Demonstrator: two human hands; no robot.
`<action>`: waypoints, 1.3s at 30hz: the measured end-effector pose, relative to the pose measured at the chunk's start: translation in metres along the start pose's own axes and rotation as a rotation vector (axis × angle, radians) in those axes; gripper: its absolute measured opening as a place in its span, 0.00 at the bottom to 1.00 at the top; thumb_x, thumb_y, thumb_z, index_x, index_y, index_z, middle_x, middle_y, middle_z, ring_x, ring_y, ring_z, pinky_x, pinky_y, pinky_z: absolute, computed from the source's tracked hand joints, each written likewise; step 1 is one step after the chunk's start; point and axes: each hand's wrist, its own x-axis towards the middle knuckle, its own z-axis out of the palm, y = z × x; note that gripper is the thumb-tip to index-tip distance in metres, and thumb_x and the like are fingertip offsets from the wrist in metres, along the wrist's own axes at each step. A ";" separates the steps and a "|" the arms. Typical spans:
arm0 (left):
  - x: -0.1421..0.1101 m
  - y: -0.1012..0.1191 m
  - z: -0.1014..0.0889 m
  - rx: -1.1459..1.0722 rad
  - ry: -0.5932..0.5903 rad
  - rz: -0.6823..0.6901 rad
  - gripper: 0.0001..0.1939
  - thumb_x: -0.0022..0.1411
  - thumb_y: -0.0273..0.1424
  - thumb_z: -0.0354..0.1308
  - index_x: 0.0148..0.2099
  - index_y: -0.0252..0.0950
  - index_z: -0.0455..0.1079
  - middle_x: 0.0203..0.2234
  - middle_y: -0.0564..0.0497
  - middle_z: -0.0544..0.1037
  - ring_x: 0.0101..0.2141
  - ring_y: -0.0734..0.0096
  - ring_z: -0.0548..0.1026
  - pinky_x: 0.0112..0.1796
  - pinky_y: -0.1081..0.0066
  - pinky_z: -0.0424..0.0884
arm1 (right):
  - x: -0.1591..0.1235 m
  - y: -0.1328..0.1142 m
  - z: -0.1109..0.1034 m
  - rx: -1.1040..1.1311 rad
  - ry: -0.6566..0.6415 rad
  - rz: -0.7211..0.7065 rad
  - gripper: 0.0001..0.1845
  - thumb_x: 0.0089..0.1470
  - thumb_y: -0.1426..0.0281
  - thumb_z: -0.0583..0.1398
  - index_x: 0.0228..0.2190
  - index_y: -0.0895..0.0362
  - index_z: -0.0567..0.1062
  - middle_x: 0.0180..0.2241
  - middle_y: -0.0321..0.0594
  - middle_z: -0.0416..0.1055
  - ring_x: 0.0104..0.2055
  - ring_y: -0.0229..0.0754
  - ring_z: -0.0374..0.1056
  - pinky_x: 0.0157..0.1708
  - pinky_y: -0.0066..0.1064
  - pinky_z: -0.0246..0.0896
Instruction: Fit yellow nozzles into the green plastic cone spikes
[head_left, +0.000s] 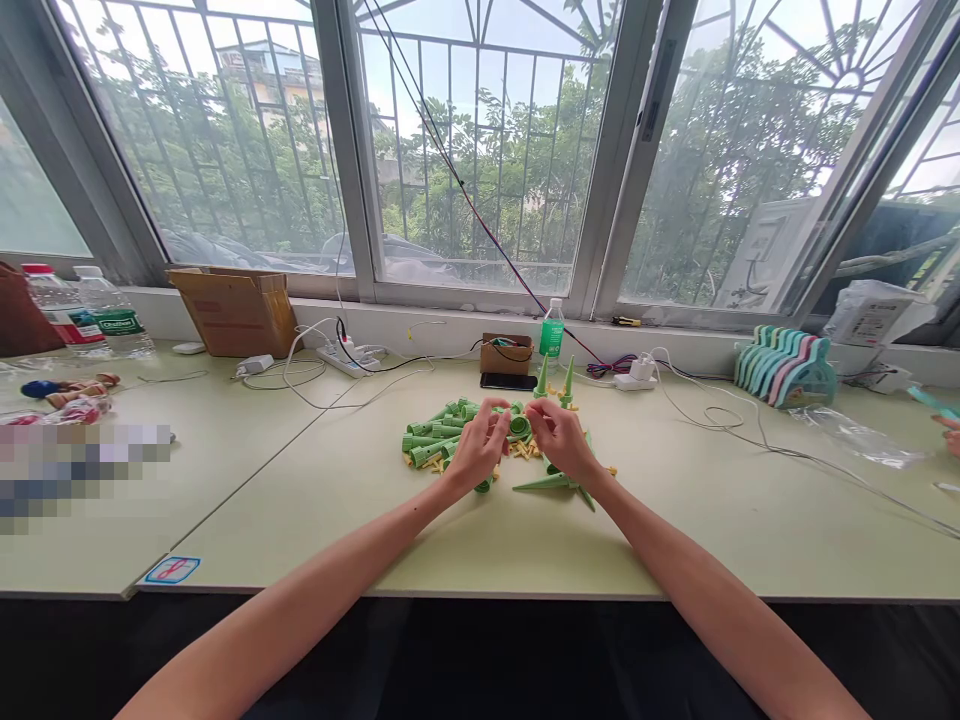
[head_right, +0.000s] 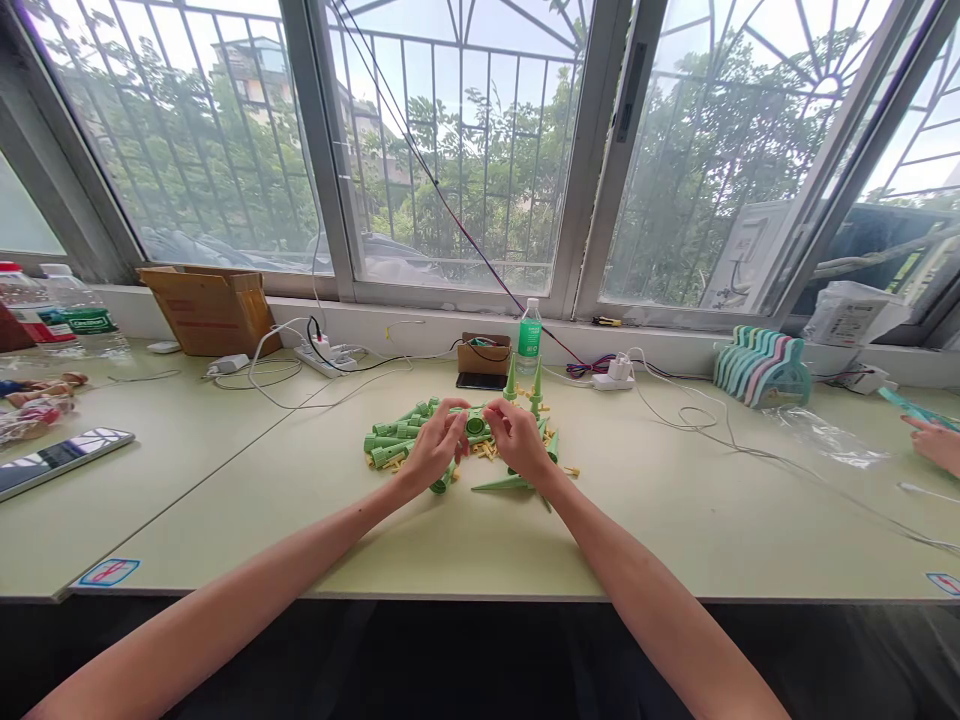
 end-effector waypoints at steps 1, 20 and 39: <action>0.000 0.000 0.000 -0.008 0.000 0.004 0.16 0.67 0.44 0.45 0.49 0.39 0.60 0.22 0.57 0.69 0.19 0.75 0.70 0.20 0.77 0.64 | 0.000 0.000 0.000 -0.002 0.001 -0.004 0.17 0.62 0.55 0.50 0.32 0.55 0.67 0.20 0.32 0.59 0.20 0.35 0.56 0.22 0.27 0.52; 0.001 -0.003 0.002 0.160 0.008 0.171 0.22 0.61 0.33 0.55 0.56 0.41 0.53 0.41 0.49 0.71 0.22 0.84 0.68 0.22 0.80 0.66 | 0.003 0.010 0.002 -0.250 0.082 -0.037 0.21 0.61 0.61 0.50 0.19 0.56 0.58 0.16 0.29 0.50 0.20 0.33 0.45 0.23 0.27 0.44; 0.004 -0.013 0.003 0.222 0.054 0.258 0.08 0.65 0.30 0.50 0.46 0.38 0.65 0.41 0.48 0.68 0.27 0.78 0.70 0.25 0.76 0.71 | 0.001 0.002 0.001 -0.169 -0.017 -0.039 0.17 0.60 0.60 0.52 0.26 0.57 0.69 0.19 0.32 0.62 0.21 0.34 0.54 0.24 0.26 0.49</action>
